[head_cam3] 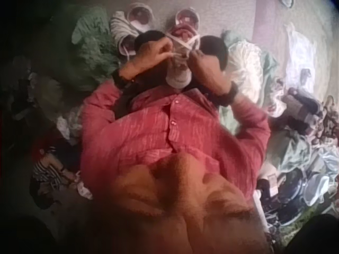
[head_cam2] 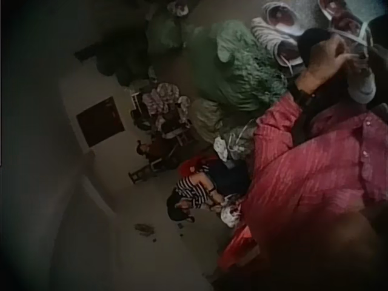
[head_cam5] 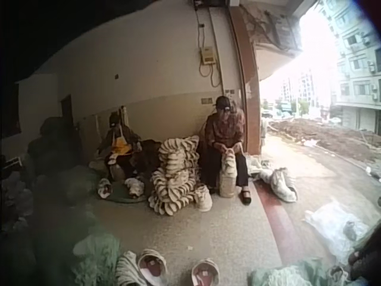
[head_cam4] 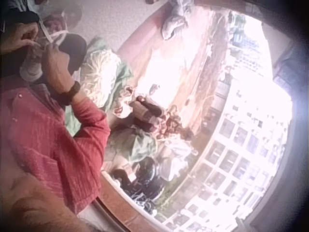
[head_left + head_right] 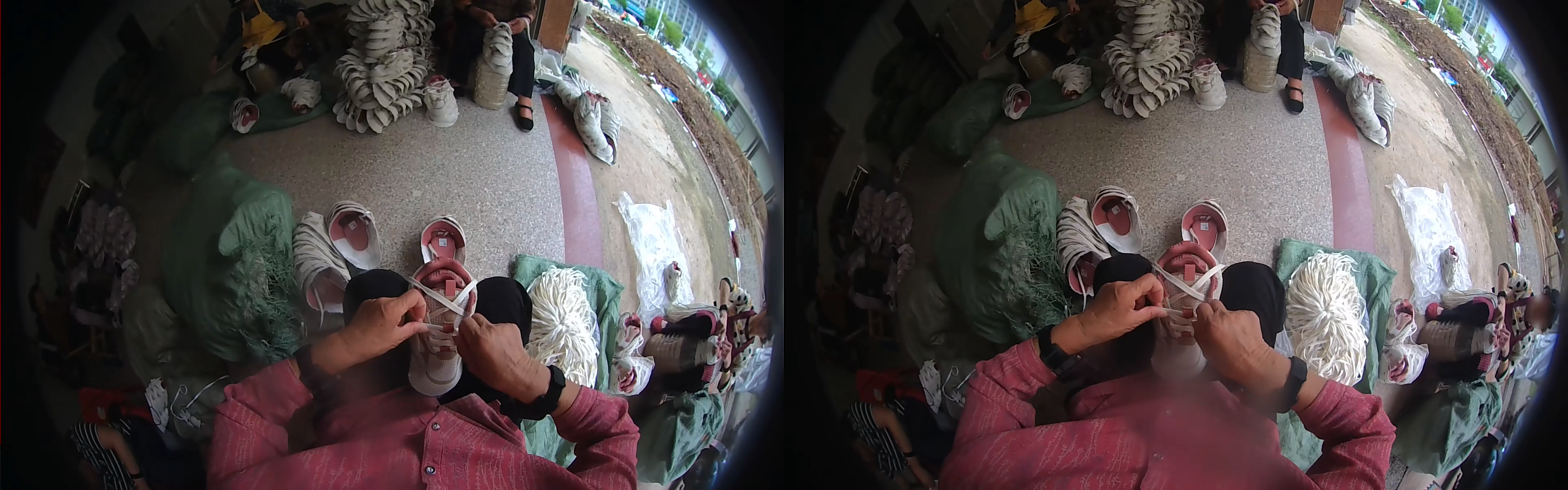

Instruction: The person sits on the floor and threads a white shoelace through the eyelets of a pink and white sneaker. They pull the lace through the holes, adjust the tension, and tie a knot to secure the lacing.

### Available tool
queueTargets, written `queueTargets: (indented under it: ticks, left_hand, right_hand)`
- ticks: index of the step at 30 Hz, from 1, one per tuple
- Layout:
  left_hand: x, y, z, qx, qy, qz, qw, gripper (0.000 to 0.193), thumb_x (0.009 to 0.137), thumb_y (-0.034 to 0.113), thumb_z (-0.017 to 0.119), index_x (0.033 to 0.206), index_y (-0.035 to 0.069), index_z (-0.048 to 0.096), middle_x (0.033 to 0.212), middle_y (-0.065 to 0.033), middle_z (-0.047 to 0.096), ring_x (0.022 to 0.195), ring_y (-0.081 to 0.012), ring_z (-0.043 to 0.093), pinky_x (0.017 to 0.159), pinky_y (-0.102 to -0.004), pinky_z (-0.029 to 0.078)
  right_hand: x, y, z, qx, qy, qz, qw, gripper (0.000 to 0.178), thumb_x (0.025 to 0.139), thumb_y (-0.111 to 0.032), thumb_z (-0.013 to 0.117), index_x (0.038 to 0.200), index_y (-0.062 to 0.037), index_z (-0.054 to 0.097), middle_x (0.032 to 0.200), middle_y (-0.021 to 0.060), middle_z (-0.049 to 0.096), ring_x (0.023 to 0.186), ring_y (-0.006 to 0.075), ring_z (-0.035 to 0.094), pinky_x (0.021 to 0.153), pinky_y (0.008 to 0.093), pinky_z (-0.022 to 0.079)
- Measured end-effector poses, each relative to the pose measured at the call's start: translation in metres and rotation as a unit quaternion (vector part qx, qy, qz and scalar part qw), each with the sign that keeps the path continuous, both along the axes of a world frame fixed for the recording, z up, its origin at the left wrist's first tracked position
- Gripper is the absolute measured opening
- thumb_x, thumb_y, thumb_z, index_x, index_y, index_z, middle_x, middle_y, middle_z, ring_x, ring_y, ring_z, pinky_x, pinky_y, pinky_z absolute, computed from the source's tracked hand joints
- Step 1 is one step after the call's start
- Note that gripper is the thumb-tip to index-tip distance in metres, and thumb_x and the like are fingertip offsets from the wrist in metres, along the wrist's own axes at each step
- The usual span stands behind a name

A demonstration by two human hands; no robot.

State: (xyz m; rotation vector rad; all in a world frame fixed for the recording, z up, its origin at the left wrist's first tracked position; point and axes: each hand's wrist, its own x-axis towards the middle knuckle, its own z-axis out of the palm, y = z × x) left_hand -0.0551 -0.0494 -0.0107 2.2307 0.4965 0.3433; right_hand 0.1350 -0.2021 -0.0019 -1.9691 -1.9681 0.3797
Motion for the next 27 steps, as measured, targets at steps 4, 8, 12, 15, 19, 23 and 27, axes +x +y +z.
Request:
queueTargets:
  ticks: [4, 8, 12, 15, 19, 23, 27]
  left_hand:
    - [-0.003, -0.014, 0.002, -0.100, 0.021, 0.035, 0.994, 0.025, 0.087, 0.012, 0.075, 0.099, 0.006, 0.054, 0.079, -0.0018, 0.062, 0.066, -0.0112, 0.060, 0.061, -0.0280, 0.048]
    - [-0.010, -0.031, 0.009, -0.245, 0.019, 0.056, 0.968, 0.024, 0.089, 0.006, 0.073, 0.102, 0.002, 0.053, 0.084, -0.0010, 0.059, 0.075, -0.0067, 0.057, 0.066, -0.0241, 0.046]
    - [-0.005, -0.015, 0.010, -0.161, -0.043, 0.072, 0.983, 0.023, 0.087, 0.005, 0.072, 0.105, 0.004, 0.058, 0.095, -0.0042, 0.061, 0.083, -0.0114, 0.060, 0.070, -0.0266, 0.048]
    - [0.008, 0.015, 0.005, -0.016, -0.099, 0.051, 0.994, 0.022, 0.086, 0.006, 0.071, 0.106, 0.006, 0.062, 0.104, -0.0059, 0.062, 0.094, -0.0177, 0.061, 0.076, -0.0311, 0.050]
    - [0.031, 0.044, -0.003, 0.012, -0.069, -0.081, 0.994, 0.020, 0.086, 0.009, 0.069, 0.105, 0.008, 0.065, 0.107, -0.0063, 0.062, 0.103, -0.0241, 0.060, 0.085, -0.0362, 0.051]
    - [0.043, 0.051, -0.003, -0.071, -0.010, -0.135, 0.988, 0.022, 0.084, 0.010, 0.071, 0.105, 0.008, 0.065, 0.102, -0.0064, 0.060, 0.096, -0.0222, 0.062, 0.086, -0.0344, 0.050]
    - [0.044, 0.054, 0.000, -0.101, 0.024, -0.145, 0.984, 0.018, 0.083, 0.010, 0.072, 0.100, 0.008, 0.064, 0.100, -0.0061, 0.059, 0.096, -0.0202, 0.062, 0.083, -0.0323, 0.050]
  right_hand:
    - [0.002, 0.006, 0.001, -0.002, 0.036, -0.025, 0.999, 0.022, 0.091, -0.024, 0.067, 0.084, -0.0041, 0.061, 0.075, 0.0122, 0.062, 0.066, 0.0331, 0.065, 0.055, 0.0427, 0.050]
    - [0.013, 0.006, -0.002, -0.017, 0.060, -0.047, 0.997, 0.029, 0.090, -0.030, 0.071, 0.083, -0.0026, 0.065, 0.072, 0.0103, 0.063, 0.064, 0.0297, 0.065, 0.055, 0.0401, 0.049]
    - [0.031, 0.011, -0.002, -0.093, 0.319, -0.111, 0.937, 0.046, 0.094, -0.046, 0.065, 0.091, 0.0004, 0.068, 0.074, 0.0086, 0.066, 0.058, 0.0205, 0.065, 0.053, 0.0374, 0.052]
    - [0.053, 0.017, 0.003, -0.123, 0.429, -0.230, 0.865, 0.045, 0.097, -0.044, 0.063, 0.100, 0.0009, 0.068, 0.074, 0.0067, 0.064, 0.053, 0.0132, 0.058, 0.047, 0.0318, 0.048]
    - [0.075, 0.044, -0.001, -0.242, 0.652, -0.250, 0.674, 0.034, 0.099, -0.035, 0.063, 0.103, -0.0015, 0.067, 0.072, 0.0044, 0.063, 0.047, 0.0110, 0.050, 0.042, 0.0250, 0.041]
    - [0.069, 0.067, -0.023, -0.217, 0.627, -0.265, 0.700, 0.024, 0.096, -0.026, 0.066, 0.094, -0.0020, 0.069, 0.065, 0.0019, 0.058, 0.045, 0.0103, 0.047, 0.041, 0.0264, 0.037]
    - [0.062, 0.068, -0.034, -0.183, 0.611, -0.282, 0.717, 0.013, 0.091, -0.014, 0.069, 0.091, -0.0013, 0.070, 0.063, 0.0009, 0.056, 0.044, 0.0097, 0.046, 0.040, 0.0276, 0.035]
